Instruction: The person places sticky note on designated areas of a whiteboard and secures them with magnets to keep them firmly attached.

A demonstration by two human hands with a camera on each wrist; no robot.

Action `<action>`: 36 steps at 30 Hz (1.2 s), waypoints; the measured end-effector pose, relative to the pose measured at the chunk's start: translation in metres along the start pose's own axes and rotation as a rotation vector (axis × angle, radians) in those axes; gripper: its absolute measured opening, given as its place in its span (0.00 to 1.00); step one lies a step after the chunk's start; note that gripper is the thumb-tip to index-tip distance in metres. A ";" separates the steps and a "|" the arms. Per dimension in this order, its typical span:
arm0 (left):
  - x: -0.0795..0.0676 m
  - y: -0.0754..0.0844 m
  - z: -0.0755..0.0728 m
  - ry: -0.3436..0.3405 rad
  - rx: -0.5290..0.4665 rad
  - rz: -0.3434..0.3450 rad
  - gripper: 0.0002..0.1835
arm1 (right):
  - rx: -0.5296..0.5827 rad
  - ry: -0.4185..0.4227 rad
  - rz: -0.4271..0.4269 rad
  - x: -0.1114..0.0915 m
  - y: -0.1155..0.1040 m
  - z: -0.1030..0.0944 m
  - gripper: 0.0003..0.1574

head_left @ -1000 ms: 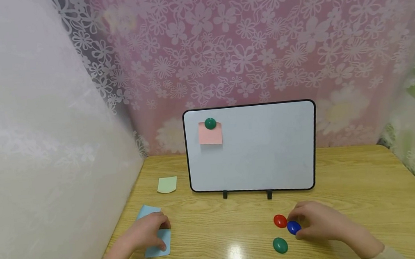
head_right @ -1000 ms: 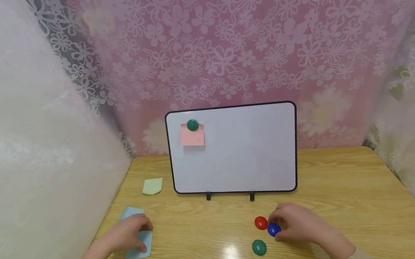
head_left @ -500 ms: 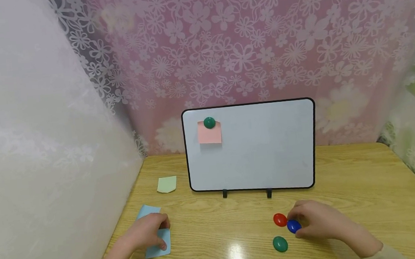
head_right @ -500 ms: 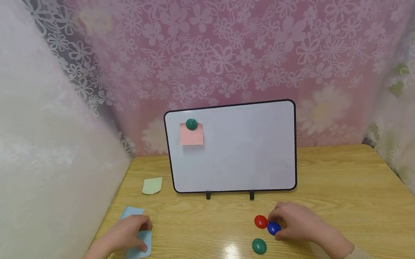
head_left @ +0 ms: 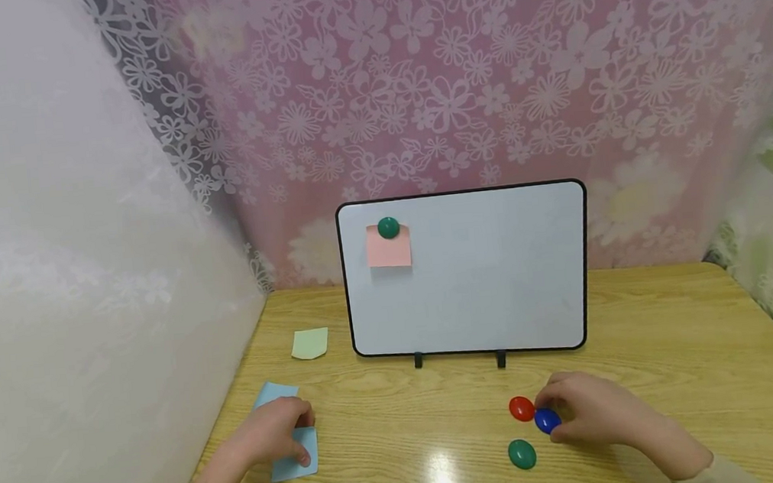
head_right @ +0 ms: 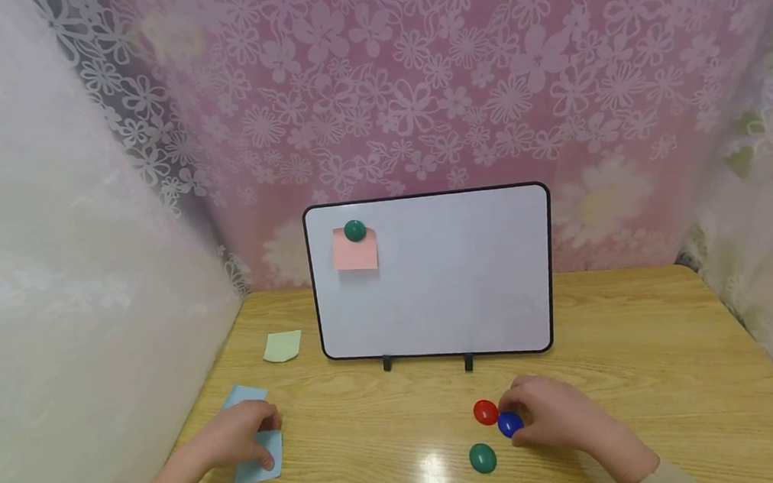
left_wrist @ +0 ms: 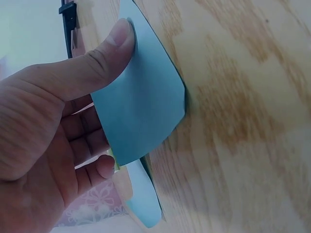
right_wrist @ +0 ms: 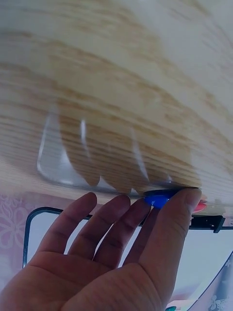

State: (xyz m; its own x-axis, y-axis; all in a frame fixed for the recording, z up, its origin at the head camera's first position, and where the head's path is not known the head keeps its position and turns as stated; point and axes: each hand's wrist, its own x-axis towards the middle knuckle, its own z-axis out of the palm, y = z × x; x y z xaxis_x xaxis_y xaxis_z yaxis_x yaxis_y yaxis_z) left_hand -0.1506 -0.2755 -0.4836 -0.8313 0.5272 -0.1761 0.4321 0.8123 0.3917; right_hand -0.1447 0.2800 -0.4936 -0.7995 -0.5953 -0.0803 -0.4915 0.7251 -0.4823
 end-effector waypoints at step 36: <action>0.005 0.003 -0.002 -0.041 -0.050 0.041 0.22 | -0.003 -0.002 -0.007 -0.001 0.004 0.001 0.21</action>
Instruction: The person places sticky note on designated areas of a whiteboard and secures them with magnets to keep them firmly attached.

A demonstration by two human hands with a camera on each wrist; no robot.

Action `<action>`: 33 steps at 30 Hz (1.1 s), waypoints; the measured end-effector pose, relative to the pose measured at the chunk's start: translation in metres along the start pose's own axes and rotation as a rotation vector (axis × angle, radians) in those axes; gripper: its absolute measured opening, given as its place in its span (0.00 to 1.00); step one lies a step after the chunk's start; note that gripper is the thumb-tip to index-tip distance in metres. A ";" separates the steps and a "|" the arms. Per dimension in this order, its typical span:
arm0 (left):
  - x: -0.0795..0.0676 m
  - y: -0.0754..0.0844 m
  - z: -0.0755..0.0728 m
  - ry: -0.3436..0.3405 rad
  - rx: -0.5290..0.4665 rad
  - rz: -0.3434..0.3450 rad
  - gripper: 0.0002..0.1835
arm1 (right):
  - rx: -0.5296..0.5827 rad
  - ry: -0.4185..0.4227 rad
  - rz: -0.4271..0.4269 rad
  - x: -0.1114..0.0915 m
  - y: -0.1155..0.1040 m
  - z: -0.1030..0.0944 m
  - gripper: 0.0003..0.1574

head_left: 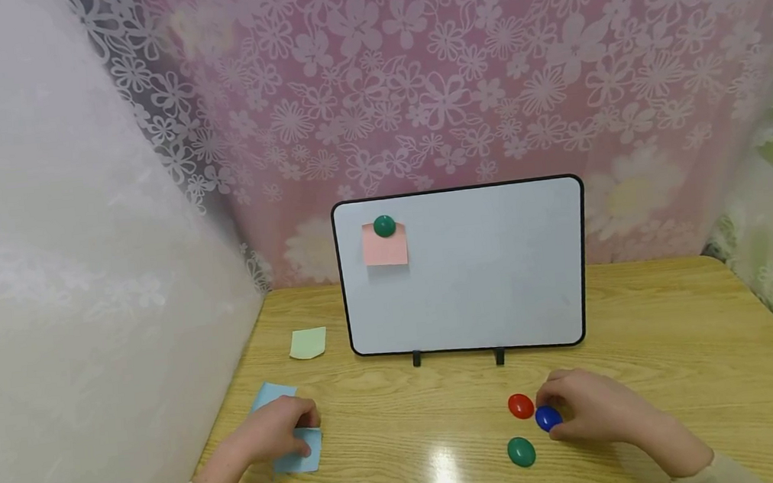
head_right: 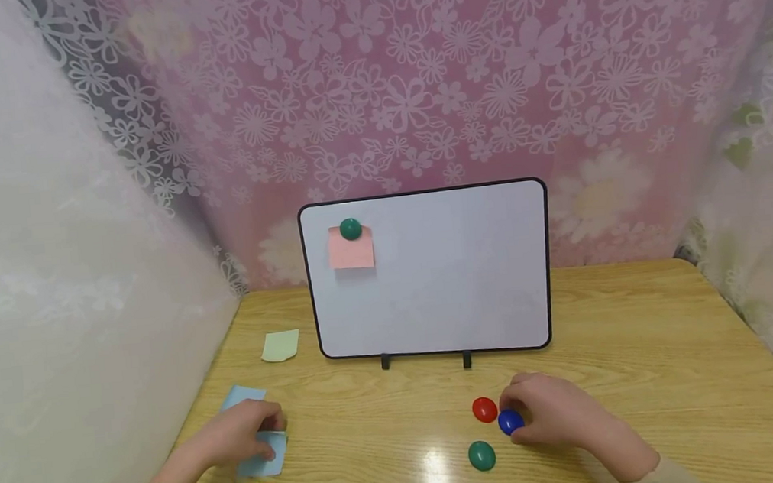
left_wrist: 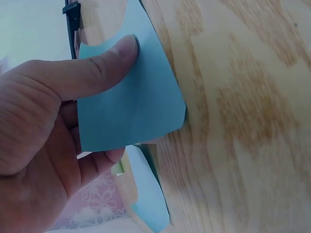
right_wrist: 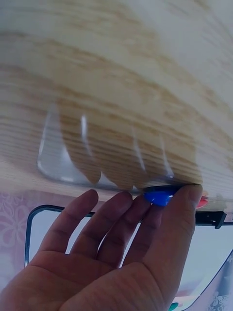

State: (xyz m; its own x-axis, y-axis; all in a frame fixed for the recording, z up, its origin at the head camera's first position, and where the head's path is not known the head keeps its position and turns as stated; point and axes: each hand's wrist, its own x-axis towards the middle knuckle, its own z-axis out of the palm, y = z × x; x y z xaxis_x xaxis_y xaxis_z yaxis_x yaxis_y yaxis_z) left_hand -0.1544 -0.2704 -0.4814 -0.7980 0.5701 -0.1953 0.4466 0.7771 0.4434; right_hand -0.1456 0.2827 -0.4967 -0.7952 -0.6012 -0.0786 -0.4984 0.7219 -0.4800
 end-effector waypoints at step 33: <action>-0.001 -0.008 -0.002 0.046 -0.037 0.061 0.08 | 0.033 0.003 -0.009 -0.004 0.002 -0.008 0.21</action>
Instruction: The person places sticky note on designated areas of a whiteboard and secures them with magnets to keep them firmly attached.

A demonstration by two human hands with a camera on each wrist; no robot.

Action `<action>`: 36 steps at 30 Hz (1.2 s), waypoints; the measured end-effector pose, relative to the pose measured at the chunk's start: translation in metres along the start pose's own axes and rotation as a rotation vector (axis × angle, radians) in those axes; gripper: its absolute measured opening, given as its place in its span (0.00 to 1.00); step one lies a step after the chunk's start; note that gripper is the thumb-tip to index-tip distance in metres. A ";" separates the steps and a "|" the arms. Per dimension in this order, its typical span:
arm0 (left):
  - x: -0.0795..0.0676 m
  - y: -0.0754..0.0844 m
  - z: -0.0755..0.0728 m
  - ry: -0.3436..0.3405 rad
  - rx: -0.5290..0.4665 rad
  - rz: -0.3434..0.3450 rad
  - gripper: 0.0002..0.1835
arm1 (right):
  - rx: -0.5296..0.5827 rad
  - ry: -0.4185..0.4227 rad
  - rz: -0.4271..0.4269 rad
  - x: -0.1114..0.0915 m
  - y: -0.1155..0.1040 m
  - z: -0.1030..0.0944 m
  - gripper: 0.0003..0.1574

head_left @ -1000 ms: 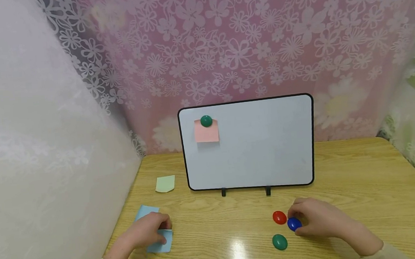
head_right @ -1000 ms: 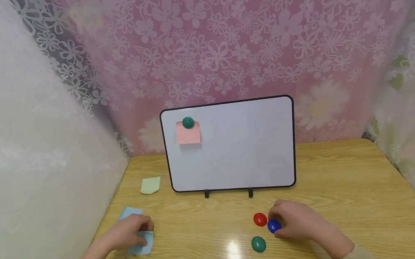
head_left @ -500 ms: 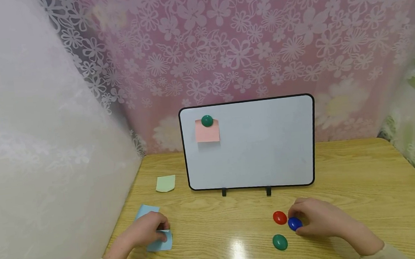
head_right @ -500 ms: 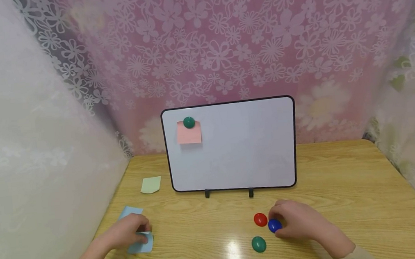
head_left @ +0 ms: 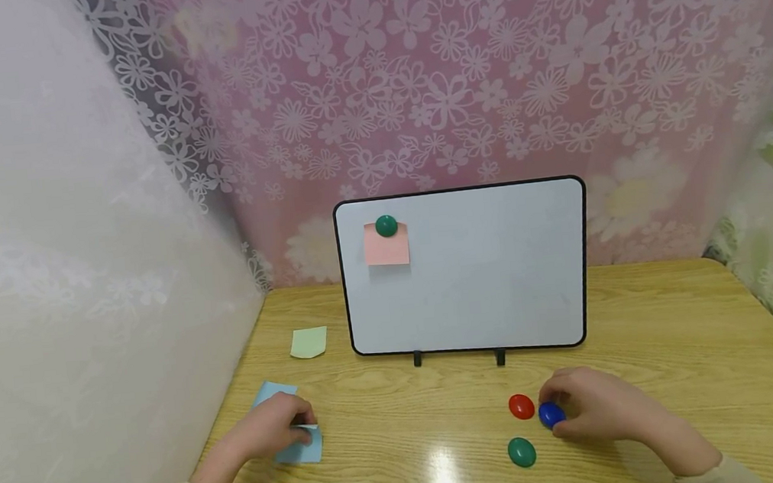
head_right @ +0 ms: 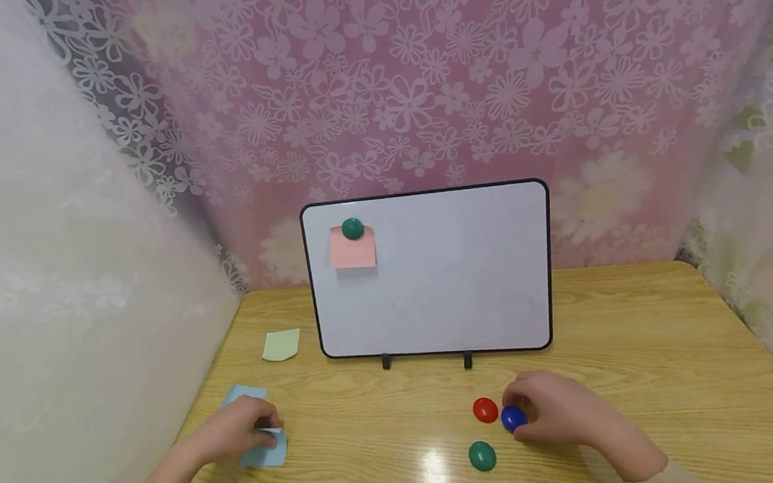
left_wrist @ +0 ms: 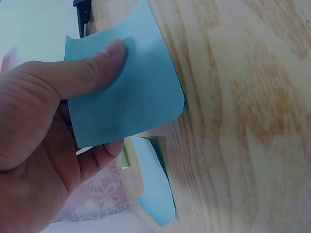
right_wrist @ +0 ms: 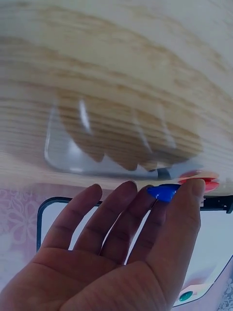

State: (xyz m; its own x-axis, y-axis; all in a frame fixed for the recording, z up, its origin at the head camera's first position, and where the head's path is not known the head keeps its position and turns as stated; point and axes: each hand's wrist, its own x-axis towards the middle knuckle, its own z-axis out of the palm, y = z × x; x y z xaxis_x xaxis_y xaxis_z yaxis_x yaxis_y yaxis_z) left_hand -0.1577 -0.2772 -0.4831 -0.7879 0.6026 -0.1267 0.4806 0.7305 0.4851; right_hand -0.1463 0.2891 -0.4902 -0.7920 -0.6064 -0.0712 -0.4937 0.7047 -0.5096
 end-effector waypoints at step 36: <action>0.015 0.010 -0.004 0.120 -0.261 -0.121 0.10 | 0.048 0.059 -0.007 0.005 0.000 -0.013 0.25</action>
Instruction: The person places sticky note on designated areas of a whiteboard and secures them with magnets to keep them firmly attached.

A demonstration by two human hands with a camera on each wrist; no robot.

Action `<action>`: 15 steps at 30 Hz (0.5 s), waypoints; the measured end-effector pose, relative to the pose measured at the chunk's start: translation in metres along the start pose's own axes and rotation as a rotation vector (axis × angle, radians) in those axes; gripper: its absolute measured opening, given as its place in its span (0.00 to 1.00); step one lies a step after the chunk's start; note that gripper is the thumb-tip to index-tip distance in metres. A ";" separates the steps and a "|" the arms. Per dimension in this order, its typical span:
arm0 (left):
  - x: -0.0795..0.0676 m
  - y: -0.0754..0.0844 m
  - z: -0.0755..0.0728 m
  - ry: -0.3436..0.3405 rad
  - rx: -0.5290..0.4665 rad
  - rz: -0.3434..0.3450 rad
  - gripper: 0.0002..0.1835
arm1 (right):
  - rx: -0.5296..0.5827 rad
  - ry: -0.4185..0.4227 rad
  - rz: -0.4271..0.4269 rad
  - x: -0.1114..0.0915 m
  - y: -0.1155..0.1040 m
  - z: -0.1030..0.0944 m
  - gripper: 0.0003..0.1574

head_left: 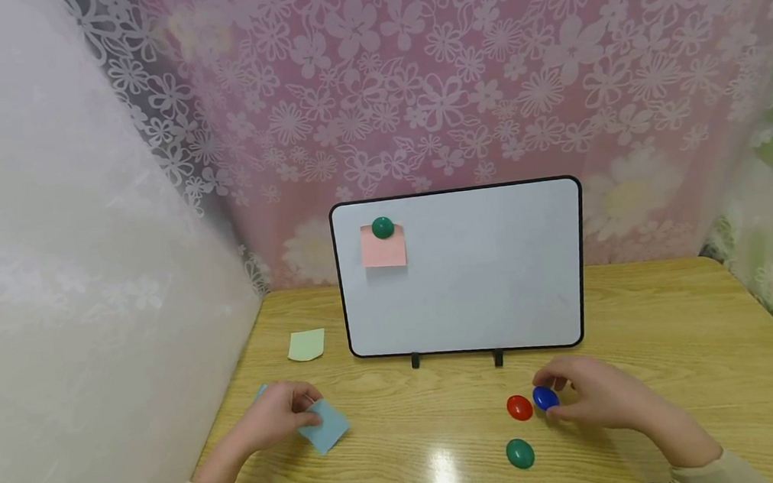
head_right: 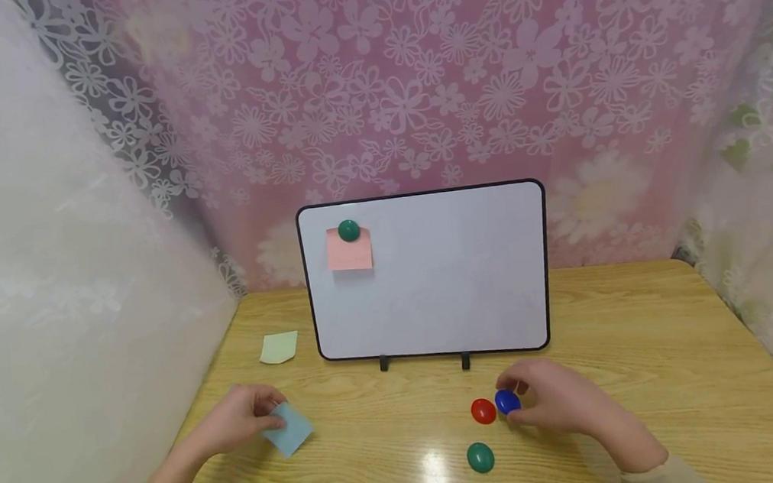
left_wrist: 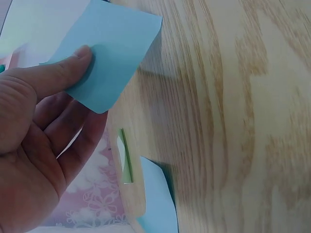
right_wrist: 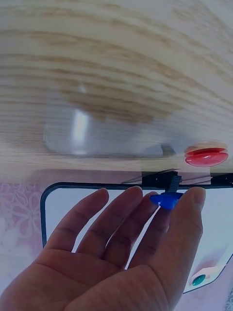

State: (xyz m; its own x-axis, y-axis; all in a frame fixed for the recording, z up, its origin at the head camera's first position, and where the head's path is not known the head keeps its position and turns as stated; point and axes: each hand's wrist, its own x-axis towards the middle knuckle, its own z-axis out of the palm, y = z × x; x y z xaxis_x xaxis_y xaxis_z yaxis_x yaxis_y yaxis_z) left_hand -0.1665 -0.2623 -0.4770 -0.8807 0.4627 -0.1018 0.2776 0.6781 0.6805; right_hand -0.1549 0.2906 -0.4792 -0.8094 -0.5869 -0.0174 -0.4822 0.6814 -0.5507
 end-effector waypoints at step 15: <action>0.011 0.006 0.013 0.132 -0.126 -0.047 0.10 | -0.013 0.078 -0.032 0.005 0.005 0.004 0.23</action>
State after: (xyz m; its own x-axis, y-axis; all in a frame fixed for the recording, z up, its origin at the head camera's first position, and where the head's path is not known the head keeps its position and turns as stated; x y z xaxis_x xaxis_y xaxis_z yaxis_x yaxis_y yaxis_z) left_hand -0.1695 -0.2457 -0.4832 -0.9364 0.3480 -0.0454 0.1922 0.6165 0.7635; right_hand -0.1601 0.2893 -0.4852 -0.8172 -0.5726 0.0655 -0.5120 0.6690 -0.5388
